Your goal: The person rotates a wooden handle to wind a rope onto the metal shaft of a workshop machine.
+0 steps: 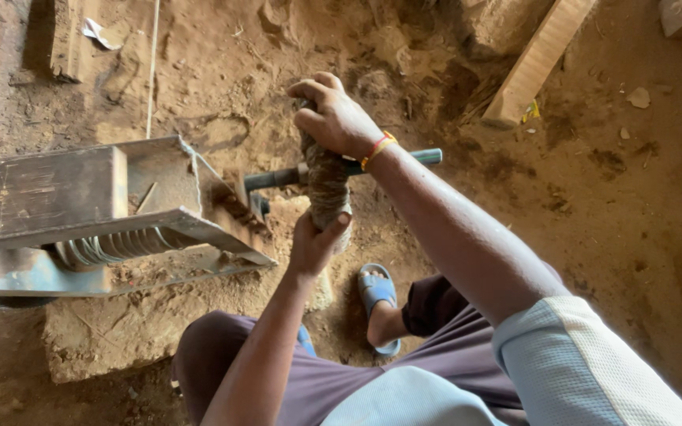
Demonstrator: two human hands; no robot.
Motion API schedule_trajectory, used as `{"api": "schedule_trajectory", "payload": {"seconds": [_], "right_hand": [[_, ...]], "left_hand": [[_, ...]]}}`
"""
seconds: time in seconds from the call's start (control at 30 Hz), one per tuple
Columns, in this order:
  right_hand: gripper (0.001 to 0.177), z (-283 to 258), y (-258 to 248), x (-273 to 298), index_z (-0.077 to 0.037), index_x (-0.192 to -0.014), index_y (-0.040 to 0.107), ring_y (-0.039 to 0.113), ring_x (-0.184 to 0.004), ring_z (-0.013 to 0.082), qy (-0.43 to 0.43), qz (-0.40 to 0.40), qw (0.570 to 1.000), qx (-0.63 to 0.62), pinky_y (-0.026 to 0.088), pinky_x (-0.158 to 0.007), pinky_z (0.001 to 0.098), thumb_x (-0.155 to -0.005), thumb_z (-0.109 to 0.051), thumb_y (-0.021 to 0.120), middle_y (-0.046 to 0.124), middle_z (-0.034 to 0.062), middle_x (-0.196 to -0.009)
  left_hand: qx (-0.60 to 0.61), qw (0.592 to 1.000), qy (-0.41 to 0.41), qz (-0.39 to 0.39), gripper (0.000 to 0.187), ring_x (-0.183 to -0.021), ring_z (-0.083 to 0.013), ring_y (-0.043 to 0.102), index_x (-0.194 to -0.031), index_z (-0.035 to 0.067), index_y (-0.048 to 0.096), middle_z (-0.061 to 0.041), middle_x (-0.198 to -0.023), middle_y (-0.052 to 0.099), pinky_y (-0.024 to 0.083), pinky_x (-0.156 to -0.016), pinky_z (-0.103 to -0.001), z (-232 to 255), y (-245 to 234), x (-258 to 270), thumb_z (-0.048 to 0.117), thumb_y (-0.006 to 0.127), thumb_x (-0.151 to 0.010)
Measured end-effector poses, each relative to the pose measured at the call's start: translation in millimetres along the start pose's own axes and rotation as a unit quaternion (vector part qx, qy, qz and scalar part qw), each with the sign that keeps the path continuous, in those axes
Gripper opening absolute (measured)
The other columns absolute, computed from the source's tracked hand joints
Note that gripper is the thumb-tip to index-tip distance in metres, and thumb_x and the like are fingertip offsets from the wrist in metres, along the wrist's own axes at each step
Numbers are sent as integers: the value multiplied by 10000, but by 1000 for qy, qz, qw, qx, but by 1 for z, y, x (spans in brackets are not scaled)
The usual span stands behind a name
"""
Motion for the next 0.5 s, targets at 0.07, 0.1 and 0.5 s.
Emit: {"api": "schedule_trajectory", "payload": {"seconds": [0.07, 0.1, 0.5], "right_hand": [[483, -2, -1, -1, -155, -1320, 656, 569, -1273, 364, -14, 2, 1000, -3, 486, -1070, 405, -864, -313, 629, 463, 172, -1446], [481, -3, 0, -1, -152, -1321, 656, 561, -1281, 366, -21, 1, 1000, -6, 482, -1075, 405, -866, -310, 631, 460, 175, -1448], [425, -5, -1, -1, -131, -1279, 678, 530, -1302, 338, -40, -7, 999, -27, 464, -1102, 397, -882, -271, 616, 519, 161, -1365]], "left_hand": [[-64, 998, -14, 22, 782, -706, -155, 668, -1111, 34, 628, -73, -862, 679, 593, -611, -315, 2, -7, 4, 725, 711, -755], [-102, 993, 39, 46, 811, -832, -181, 667, -1157, 23, 619, -93, -963, 673, 580, -717, -341, 15, -14, 7, 736, 713, -783], [-47, 975, 18, -216, 806, -749, -204, 555, -987, 77, 547, -47, -856, 575, 547, -669, -361, -24, 4, 2, 803, 773, -719]]}}
Point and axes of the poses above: each hand's wrist, its own x-axis away from the middle knuckle, its own y-axis out of the palm, z = x × y, the point moved 10 cm from there along -x, towards the middle knuckle
